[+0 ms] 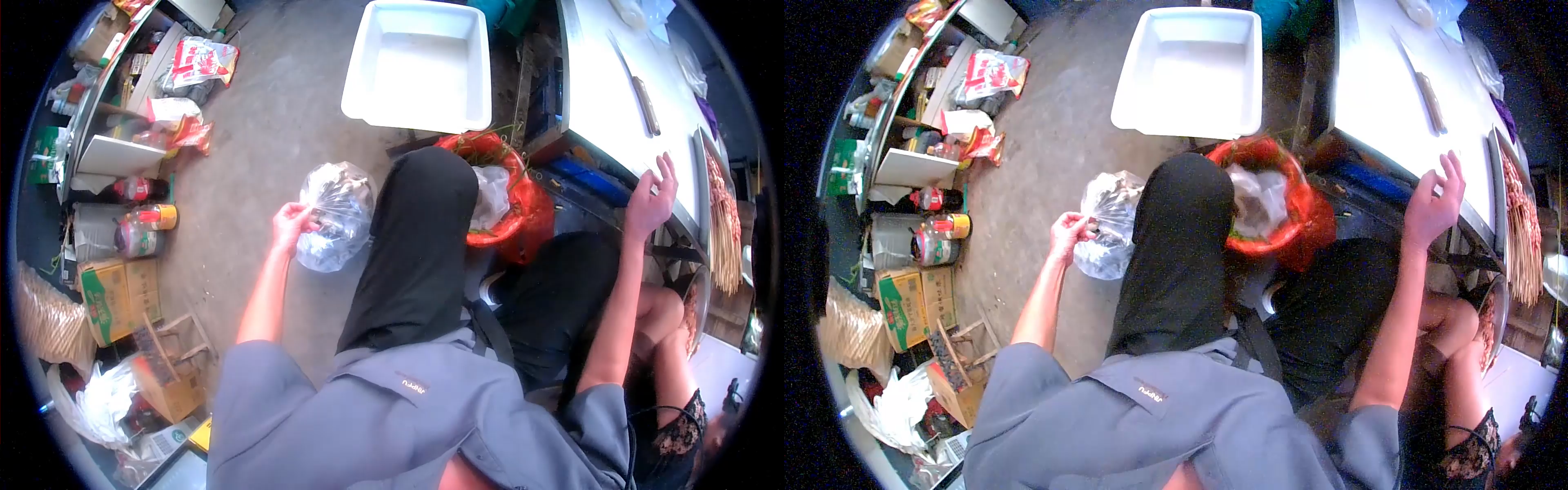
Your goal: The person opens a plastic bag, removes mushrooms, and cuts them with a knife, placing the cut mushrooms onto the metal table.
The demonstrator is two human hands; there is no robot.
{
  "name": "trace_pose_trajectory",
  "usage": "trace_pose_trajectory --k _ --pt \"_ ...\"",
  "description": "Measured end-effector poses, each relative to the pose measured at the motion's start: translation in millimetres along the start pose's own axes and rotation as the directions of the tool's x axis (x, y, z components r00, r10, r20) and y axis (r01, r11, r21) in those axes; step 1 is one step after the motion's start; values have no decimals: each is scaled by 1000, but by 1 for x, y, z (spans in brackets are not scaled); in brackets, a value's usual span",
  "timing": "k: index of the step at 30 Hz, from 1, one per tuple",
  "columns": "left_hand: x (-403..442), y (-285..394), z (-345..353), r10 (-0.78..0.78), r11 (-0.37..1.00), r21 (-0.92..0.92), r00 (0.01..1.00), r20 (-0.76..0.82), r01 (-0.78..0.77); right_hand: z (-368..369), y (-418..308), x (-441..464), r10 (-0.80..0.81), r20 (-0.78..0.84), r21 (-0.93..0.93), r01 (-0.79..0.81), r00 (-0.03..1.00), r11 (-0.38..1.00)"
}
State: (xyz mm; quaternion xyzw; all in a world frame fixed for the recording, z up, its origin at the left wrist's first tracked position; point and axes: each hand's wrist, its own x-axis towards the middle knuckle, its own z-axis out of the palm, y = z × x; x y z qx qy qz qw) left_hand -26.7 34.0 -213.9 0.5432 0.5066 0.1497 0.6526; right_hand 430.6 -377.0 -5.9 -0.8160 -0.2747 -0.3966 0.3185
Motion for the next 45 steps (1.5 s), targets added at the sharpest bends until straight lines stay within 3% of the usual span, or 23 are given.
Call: trace_pose_trajectory --k 5,7,8,10,12,15,17,19,21,23,25,29,31,36,37,39,40,42,43,45 --pt "-3 -16 4 125 984 135 990 -58 -117 -1 -22 -7 53 173 208 -89 983 974" --pt "-2 -26 6 481 805 435 873 -81 -404 -2 -26 -6 -67 256 249 1 964 969" --pt "-4 -31 8 481 806 434 873 -83 -403 -2 -27 -7 17 260 253 -85 965 964" --pt "-8 -38 15 687 606 602 724 -66 -520 1 -24 -9 60 218 255 -116 974 960" --pt "-16 -41 22 639 654 588 763 -94 -476 0 -25 -9 102 178 256 -146 979 956" --pt "-34 -43 29 564 721 549 819 -108 -424 -6 -39 -11 2 148 226 -36 989 973" --pt "-42 -41 28 223 974 51 973 -65 -220 -8 -55 -15 -65 184 304 6 981 953" --pt "-49 -34 26 179 984 31 981 -78 -177 -5 -64 -20 -104 185 307 43 977 951" --pt "-54 -30 18 144 987 -67 987 -66 -148 -3 -78 -25 -30 260 429 -87 965 899" --pt "-54 -30 7 118 990 -75 992 -39 -121 3 -79 -28 -38 271 472 -98 962 876" --pt "-56 -28 1 50 963 -264 999 -19 -53 5 -79 -28 -26 316 498 -143 948 855" --pt "-63 -33 -4 33 922 -386 999 40 -15 7 -83 -29 -13 336 486 -161 942 859" --pt "-66 -33 -2 25 938 -346 999 38 -10 10 -91 -37 214 456 542 -461 864 702" --pt "-63 -34 7 35 972 -235 999 35 -26 24 -156 -52 229 668 499 -654 708 568" --pt "-60 -39 8 57 981 -185 998 12 -53 31 -172 -54 151 666 529 -605 731 595" --pt "-59 -42 12 78 988 -131 997 -6 -78 47 -207 -54 43 756 545 -665 653 511" --pt "-60 -42 18 135 987 -79 988 -70 -140 57 -220 -57 -1 757 517 -597 654 614" --pt "-58 -42 26 192 980 -28 972 -134 -197 73 -249 -58 -167 719 584 -457 674 671" --pt "-55 -44 28 184 980 -65 979 -84 -190 81 -266 -65 -169 798 565 -620 578 545" --pt "-52 -50 29 176 978 -103 983 -46 -180 93 -296 -76 -265 877 480 -743 401 466"
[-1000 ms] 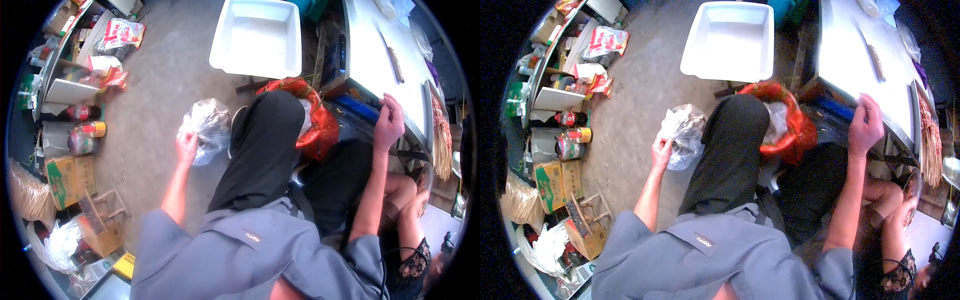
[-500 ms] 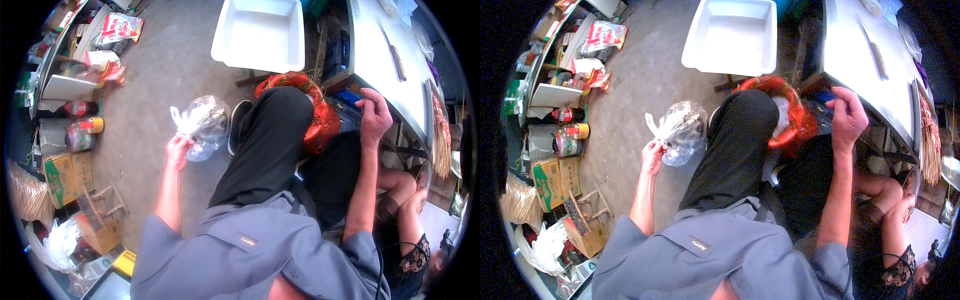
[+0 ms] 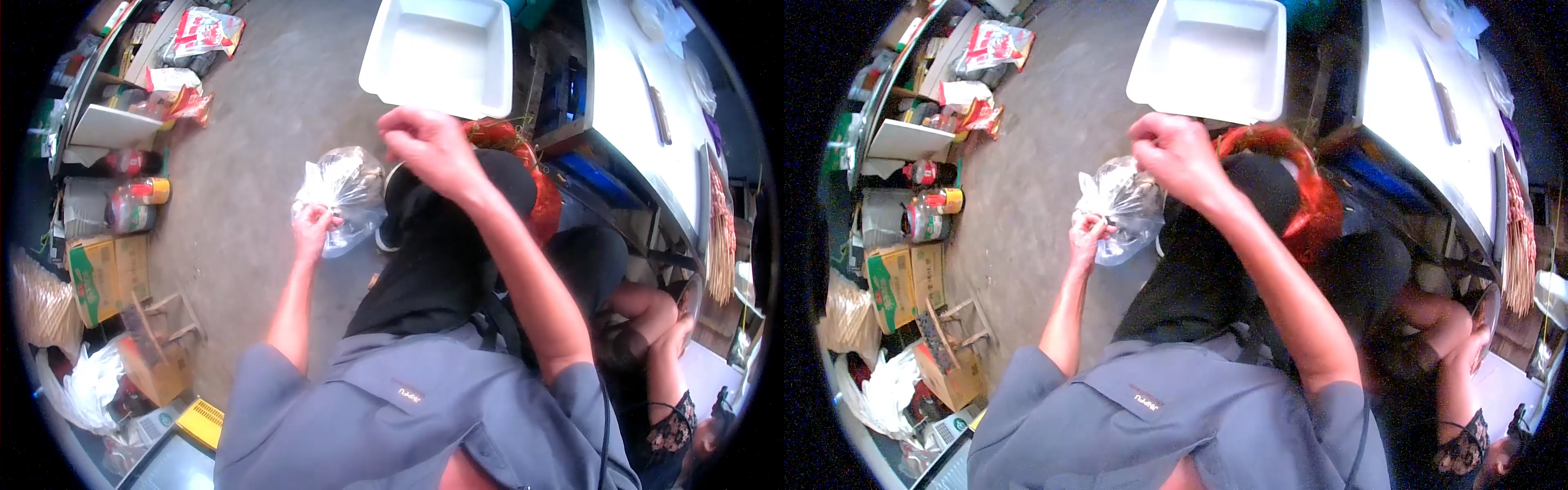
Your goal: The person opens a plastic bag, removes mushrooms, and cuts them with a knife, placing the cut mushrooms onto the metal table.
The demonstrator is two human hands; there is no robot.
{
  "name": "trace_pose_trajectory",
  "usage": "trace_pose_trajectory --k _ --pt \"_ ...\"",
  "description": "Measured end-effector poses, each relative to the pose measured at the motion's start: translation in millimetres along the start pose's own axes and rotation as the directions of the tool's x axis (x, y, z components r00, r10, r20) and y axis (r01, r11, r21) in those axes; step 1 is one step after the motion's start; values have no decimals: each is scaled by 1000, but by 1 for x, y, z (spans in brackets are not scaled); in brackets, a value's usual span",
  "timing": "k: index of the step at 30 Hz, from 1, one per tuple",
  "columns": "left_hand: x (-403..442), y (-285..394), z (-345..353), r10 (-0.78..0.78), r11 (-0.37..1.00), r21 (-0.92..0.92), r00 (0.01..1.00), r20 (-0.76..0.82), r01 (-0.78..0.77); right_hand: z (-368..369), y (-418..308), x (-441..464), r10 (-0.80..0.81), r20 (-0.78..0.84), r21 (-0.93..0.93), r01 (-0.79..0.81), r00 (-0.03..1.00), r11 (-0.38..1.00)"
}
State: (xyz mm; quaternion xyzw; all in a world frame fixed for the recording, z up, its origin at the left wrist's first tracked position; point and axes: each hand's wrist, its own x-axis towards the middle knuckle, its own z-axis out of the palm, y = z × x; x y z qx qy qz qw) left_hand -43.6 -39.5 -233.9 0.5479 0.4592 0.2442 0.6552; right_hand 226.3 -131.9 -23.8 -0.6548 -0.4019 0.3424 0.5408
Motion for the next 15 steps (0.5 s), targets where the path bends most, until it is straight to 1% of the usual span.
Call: trace_pose_trajectory --k 2,3,4,5,6,7,8,10,12,13,15 --pt "3 -9 3 10 1000 -20 998 62 -9 30 20 13 -44 56 -148 52 997 988" --pt "3 -4 5 -72 994 -82 997 40 75 43 34 17 -93 50 -243 103 994 965" --pt "2 0 8 -76 993 -84 997 32 79 54 38 19 -142 49 -336 150 989 930" --pt "1 4 13 -91 988 -122 996 -6 89 60 42 18 -110 110 -425 147 988 893" --pt "1 3 14 -106 982 -161 993 -43 98 68 47 20 -106 118 -424 146 987 894" --pt "1 -1 16 -85 977 -196 996 -1 83 74 52 23 -107 155 -441 166 982 882" --pt "0 -2 16 -86 976 -201 996 -4 84 80 57 26 -109 191 -459 187 975 868" --pt "-3 3 20 -75 982 -170 996 49 83 88 73 34 -116 189 -466 193 975 864" --pt "-5 4 22 -74 982 -170 996 57 83 93 86 39 -78 207 -554 183 975 812" --pt "-6 4 21 -68 983 -167 996 64 78 95 92 38 -77 210 -555 184 975 811" --pt "-7 2 25 -53 981 -182 997 57 62 96 95 35 -34 315 -608 229 948 760"
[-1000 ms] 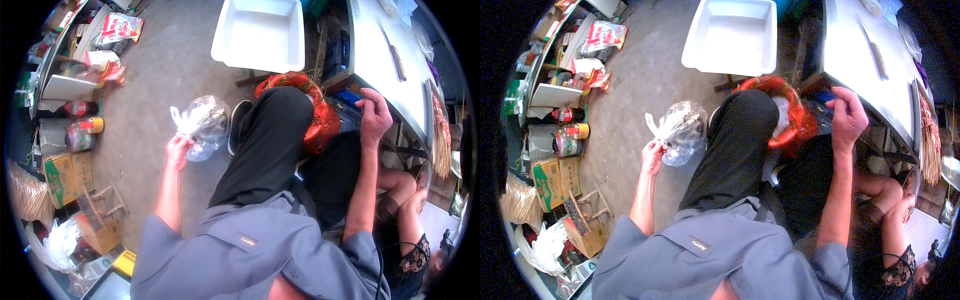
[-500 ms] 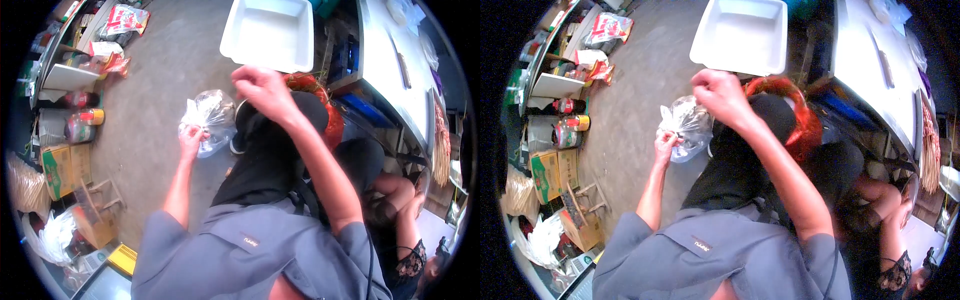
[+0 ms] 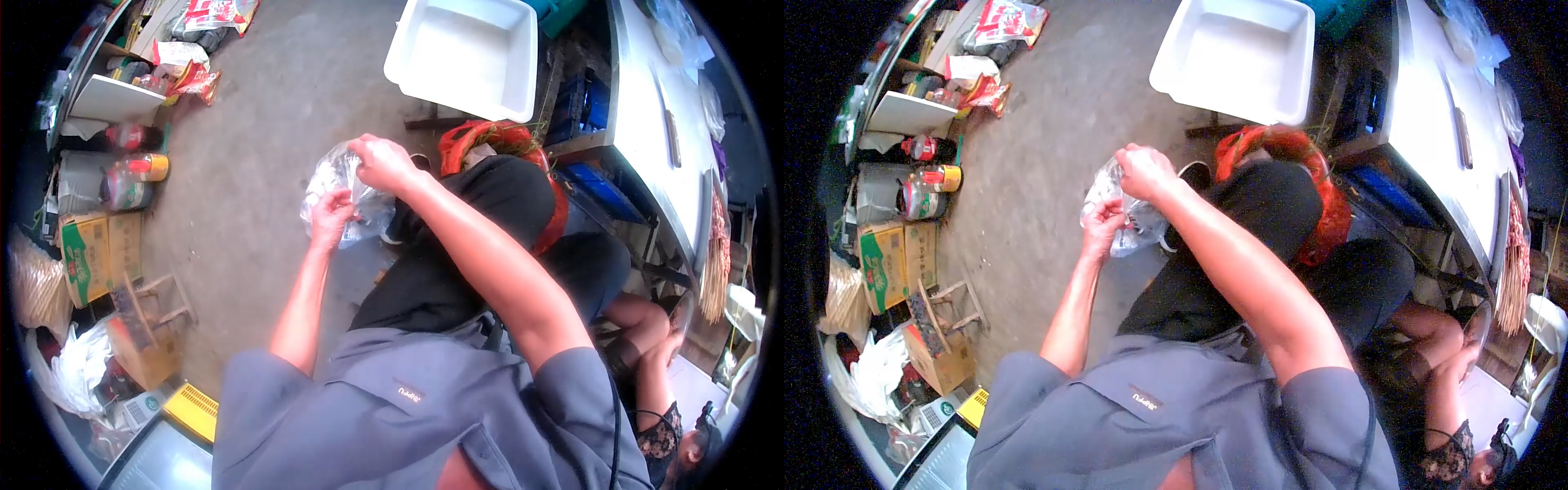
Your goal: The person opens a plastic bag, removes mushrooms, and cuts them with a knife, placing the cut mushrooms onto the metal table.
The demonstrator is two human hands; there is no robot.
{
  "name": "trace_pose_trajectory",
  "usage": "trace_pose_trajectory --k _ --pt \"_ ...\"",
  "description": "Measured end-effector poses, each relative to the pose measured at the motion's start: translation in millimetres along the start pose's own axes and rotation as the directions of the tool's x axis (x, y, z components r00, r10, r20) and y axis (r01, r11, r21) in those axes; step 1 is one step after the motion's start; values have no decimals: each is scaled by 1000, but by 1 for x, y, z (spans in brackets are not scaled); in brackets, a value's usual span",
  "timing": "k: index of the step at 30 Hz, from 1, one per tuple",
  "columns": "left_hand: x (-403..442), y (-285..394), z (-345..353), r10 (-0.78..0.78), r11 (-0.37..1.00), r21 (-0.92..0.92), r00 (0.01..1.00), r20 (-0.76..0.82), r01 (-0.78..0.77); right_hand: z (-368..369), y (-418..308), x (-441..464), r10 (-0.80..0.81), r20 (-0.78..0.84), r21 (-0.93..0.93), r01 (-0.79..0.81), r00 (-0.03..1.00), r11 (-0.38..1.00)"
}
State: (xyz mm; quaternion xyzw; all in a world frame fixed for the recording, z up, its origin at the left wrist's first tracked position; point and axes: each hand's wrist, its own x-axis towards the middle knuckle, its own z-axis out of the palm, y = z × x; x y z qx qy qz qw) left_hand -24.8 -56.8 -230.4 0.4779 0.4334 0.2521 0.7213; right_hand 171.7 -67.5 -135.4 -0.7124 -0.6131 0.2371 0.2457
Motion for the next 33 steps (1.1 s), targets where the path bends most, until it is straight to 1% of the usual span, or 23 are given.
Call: trace_pose_trajectory --k 1,3,4,5,7,8,10,11,13,15,17,19,20,22,23,25,26,27,28,29,31,32,33 --pt "0 -1 2 19 1000 -12 1000 -2 -19 0 -3 -1 0 0 -1 0 1000 1000" --pt "-1 -1 6 16 999 -30 1000 -11 -16 3 -9 -8 47 309 -149 -1 950 989" --pt "-3 0 7 10 999 -47 1000 -20 -11 6 -12 -12 32 327 -201 37 945 979" --pt "-4 -1 7 7 999 -47 1000 -20 -8 6 -13 -14 34 328 -201 35 944 979" --pt "-4 -3 7 54 998 -36 999 4 -54 -3 -18 -16 137 467 -303 13 874 953" --pt "-4 -4 6 54 998 -37 999 4 -54 -9 -20 -15 136 468 -304 14 873 952" --pt "-8 3 6 53 998 20 998 -21 -53 -20 -22 -12 226 535 -314 -57 814 948" --pt "-8 1 4 53 998 22 998 -22 -52 -22 -26 -13 225 535 -312 -57 814 949" --pt "-3 -2 5 90 996 4 995 -33 -90 -25 -33 -18 230 618 -292 -52 751 955" --pt "-2 -1 4 64 997 51 997 -52 -62 -19 -35 -21 201 623 -278 -27 756 960" --pt "-3 1 6 37 995 98 996 -77 -29 -15 -32 -25 43 540 -218 91 840 972" --pt "-4 -3 12 234 933 315 960 -156 -176 -17 -32 -24 55 554 -246 101 831 964" --pt "-4 -4 15 233 933 316 960 -155 -176 -18 -31 -25 48 533 -244 99 845 965" --pt "-3 -6 20 350 879 412 911 -219 -239 -19 -29 -23 44 510 -242 94 859 966" --pt "-3 -8 24 350 879 412 912 -215 -240 -19 -29 -21 74 524 -250 70 849 966" --pt "-3 -10 28 401 862 459 845 -354 -216 -18 -26 -21 103 537 -257 47 837 965" --pt "-3 -10 28 401 861 460 845 -353 -217 -18 -24 -23 55 476 -228 63 878 972" --pt "-3 -12 26 208 947 304 919 -335 -103 -18 -24 -24 8 410 -199 81 912 977" --pt "-3 -13 23 11 988 148 960 -281 32 -17 -23 -25 7 409 -199 82 912 977" --pt "-2 -14 21 13 988 150 960 -280 31 -16 -23 -25 18 417 -206 75 909 976" --pt "-2 -13 21 109 982 180 951 -289 -58 -19 -24 -25 33 423 -216 65 905 974" --pt "0 -10 19 108 982 180 952 -287 -57 -20 -24 -26 24 415 -209 70 909 975" --pt "4 -5 14 156 961 257 967 -203 -101 -21 -25 -26 12 408 -202 77 913 976"
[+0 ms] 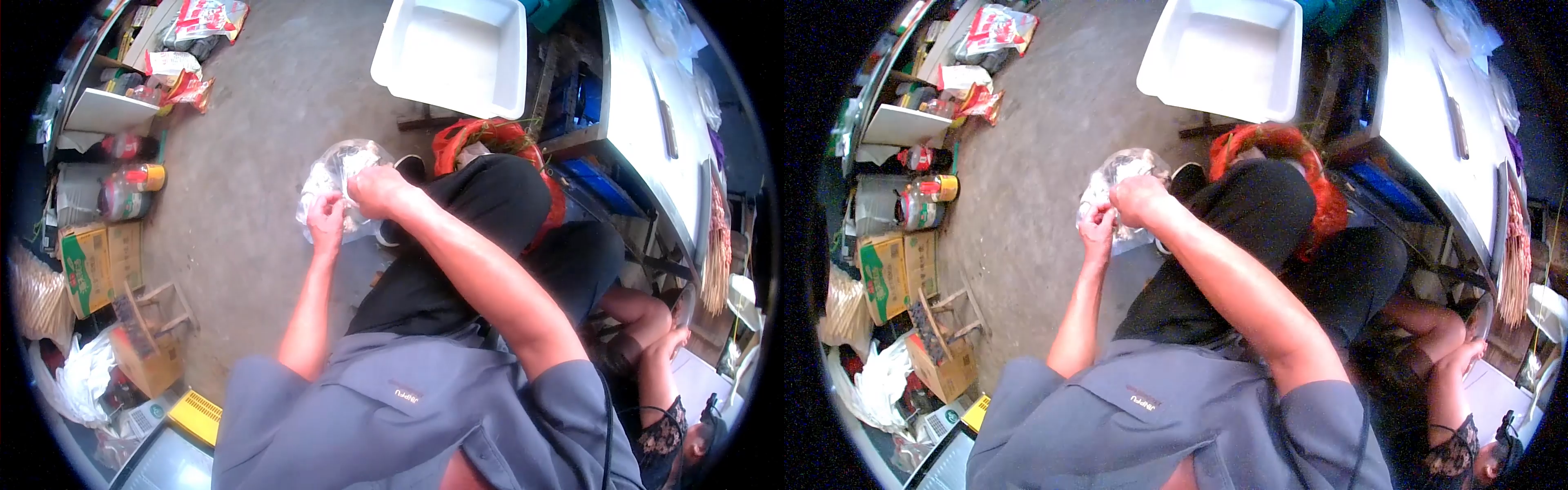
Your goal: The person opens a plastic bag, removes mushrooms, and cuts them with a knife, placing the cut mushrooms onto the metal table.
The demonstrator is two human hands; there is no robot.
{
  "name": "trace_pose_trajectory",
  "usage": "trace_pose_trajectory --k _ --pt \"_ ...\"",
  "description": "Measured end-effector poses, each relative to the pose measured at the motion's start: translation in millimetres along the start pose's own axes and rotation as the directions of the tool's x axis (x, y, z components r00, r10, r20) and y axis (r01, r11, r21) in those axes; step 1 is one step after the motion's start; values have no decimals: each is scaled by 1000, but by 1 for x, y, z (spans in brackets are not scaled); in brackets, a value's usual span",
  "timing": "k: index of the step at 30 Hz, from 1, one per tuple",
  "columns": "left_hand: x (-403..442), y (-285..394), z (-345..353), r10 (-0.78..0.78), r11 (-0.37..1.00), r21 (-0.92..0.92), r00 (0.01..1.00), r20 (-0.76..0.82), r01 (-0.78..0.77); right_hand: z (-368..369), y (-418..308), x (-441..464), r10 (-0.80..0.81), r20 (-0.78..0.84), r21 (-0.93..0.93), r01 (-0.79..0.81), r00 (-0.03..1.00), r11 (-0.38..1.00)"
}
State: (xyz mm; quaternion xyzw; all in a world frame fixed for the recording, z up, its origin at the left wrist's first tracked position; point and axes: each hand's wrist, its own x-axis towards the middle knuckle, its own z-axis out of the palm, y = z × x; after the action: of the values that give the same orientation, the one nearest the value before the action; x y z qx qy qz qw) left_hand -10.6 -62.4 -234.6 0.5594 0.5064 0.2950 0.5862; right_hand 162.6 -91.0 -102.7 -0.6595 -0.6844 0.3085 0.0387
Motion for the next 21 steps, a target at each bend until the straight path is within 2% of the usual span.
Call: trace_pose_trajectory --k 1,2,4,5,6,8,9,10,12,13,15,16,18,19,20,21 --pt "4 5 -5 61 996 63 995 74 -66 1 0 1 -1 2 0 1 1000 1000" --pt "7 11 -11 58 996 65 996 72 -63 2 -1 2 -3 7 -13 3 1000 1000" --pt "18 25 -18 235 929 210 925 300 -304 1 -1 3 -1 4 -27 1 1000 1000" --pt "28 23 -22 223 903 270 901 371 -335 1 -2 3 0 10 -26 1 1000 1000" --pt "35 26 -25 221 903 269 900 375 -334 1 -3 1 -1 18 -24 1 1000 1000" --pt "47 30 -29 147 859 325 799 583 -395 0 -4 1 5 19 -17 -5 1000 1000" --pt "47 46 -28 130 842 335 761 636 -423 -1 -5 1 10 19 -10 -10 1000 1000" --pt "46 57 -28 128 841 335 758 640 -425 -2 -6 1 15 16 -6 -15 1000 1000" --pt "45 71 -25 140 791 311 651 746 -526 -2 -5 0 5 13 -16 -5 1000 1000" --pt "48 70 -25 136 792 312 648 749 -525 -1 -5 -1 8 13 -12 -8 1000 1000" --pt "61 72 -26 10 683 376 522 853 -626 0 -4 0 -13 -25 6 13 1000 1000" --pt "63 73 -26 8 683 375 519 854 -627 2 -3 1 -10 -26 8 10 1000 1000" --pt "66 75 -25 29 776 331 555 832 -537 5 -1 3 18 -51 56 -16 999 998" --pt "65 78 -23 24 795 377 645 763 -475 4 1 3 23 -55 56 -20 998 998" --pt "69 78 -25 23 794 375 641 767 -478 4 2 2 8 -93 65 -2 996 998" --pt "73 80 -29 8 773 433 688 725 -464 4 3 2 -8 -132 73 18 991 997"
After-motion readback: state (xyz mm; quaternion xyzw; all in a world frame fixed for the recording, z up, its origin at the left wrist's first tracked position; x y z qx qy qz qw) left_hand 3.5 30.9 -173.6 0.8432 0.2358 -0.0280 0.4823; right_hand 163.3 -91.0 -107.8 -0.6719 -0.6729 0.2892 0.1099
